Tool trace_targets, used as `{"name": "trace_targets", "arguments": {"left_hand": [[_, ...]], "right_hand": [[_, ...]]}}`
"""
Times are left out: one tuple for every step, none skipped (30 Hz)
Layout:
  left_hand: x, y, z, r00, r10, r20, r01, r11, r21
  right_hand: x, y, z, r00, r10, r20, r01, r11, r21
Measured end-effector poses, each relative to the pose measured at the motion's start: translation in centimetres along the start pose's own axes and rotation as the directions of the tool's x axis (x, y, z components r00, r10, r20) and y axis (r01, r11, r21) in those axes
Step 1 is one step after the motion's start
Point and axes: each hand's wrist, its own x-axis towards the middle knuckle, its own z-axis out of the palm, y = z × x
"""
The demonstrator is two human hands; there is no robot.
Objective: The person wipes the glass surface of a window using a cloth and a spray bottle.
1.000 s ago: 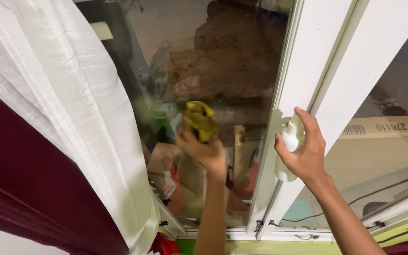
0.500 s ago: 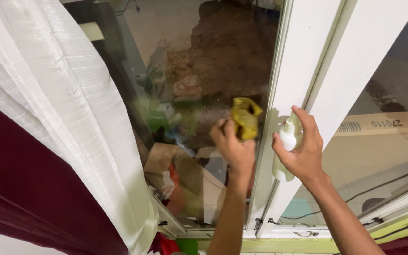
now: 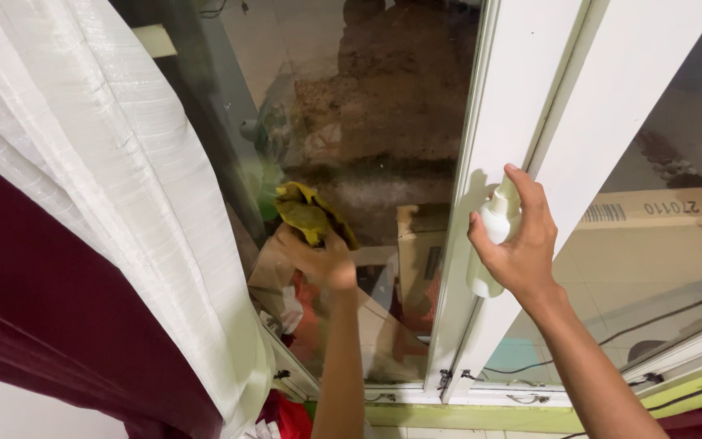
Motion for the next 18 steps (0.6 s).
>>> {"name": "trace_targets", "arguments": {"left_hand": [[-0.6,0.4,0.4,1.0,-0.003,-0.002,0.003,1.0,-0.003],[-1.1,0.8,0.7,0.999,0.035,-0.021,-0.036,0.998,-0.045],[-1.6,1.3,1.2,0.997,0.072,-0.036,-0.076,0.993,-0.092],[-2.1,1.7,1.6,0.997,0.07,-0.034,-0.073,0.992,-0.102],[-2.4,2.0,1.9,0.982,0.181,-0.061,-0.187,0.976,-0.114],[-2.7,2.3,2.2,0.953,0.289,-0.09,-0.298,0.947,-0.122],[-3.2,2.5,2.5,0.954,0.287,-0.09,-0.297,0.947,-0.124],[-3.8,2.8,2.8,0.973,0.224,-0.052,-0.229,0.959,-0.165],[-4.5,3.0,3.2,0.987,0.159,-0.01,-0.158,0.966,-0.203],[-5.0,3.2,3.7,0.988,0.157,-0.008,-0.155,0.966,-0.205],[-5.4,3.4,4.2,0.988,0.153,-0.004,-0.151,0.968,-0.2],[-5.8,3.5,4.6,0.989,0.149,-0.001,-0.146,0.97,-0.196],[-6.2,3.8,4.9,0.989,0.148,0.002,-0.144,0.969,-0.2],[-6.7,4.0,5.1,0.979,0.203,0.028,-0.196,0.967,-0.16],[-7.1,4.3,5.3,0.966,0.253,0.057,-0.244,0.961,-0.126],[-7.3,4.5,5.3,0.967,0.249,0.06,-0.24,0.962,-0.133],[-7.5,4.7,5.4,0.958,0.272,0.087,-0.258,0.956,-0.138],[-7.7,5.0,5.6,0.949,0.294,0.114,-0.277,0.95,-0.144]], "right_hand": [[0.0,0.0,-0.1,1.0,-0.004,0.002,0.004,1.0,-0.002],[0.0,0.0,-0.1,1.0,-0.007,0.007,0.007,1.0,0.002],[0.0,0.1,-0.3,1.0,-0.009,0.007,0.009,1.0,0.001],[0.0,0.2,-0.3,1.0,-0.013,0.004,0.013,1.0,-0.008],[0.0,0.2,-0.3,1.0,-0.001,0.019,0.002,1.0,-0.023],[0.1,0.3,-0.3,0.999,0.01,0.033,-0.009,0.999,-0.038],[0.1,0.3,-0.4,0.999,0.009,0.033,-0.008,0.999,-0.04],[0.1,0.4,-0.4,0.999,0.006,0.036,-0.005,1.0,-0.023],[0.0,0.4,-0.4,0.999,0.005,0.041,-0.005,1.0,-0.007],[0.0,0.5,-0.4,0.999,0.006,0.042,-0.006,1.0,-0.01],[-0.1,0.6,-0.4,0.999,0.012,0.042,-0.012,1.0,0.004],[-0.1,0.7,-0.3,0.999,0.017,0.042,-0.018,1.0,0.017],[-0.2,0.9,-0.3,0.999,0.018,0.041,-0.018,1.0,0.013],[-0.2,1.0,-0.2,0.999,0.014,0.034,-0.015,1.0,0.025],[-0.3,1.1,-0.3,1.0,0.01,0.029,-0.011,0.999,0.033],[-0.4,1.2,-0.2,1.0,0.01,0.028,-0.01,1.0,0.024],[-0.5,1.2,-0.1,0.999,0.037,0.031,-0.039,0.998,0.055],[-0.5,1.3,-0.2,0.997,0.064,0.035,-0.067,0.994,0.085]]}}
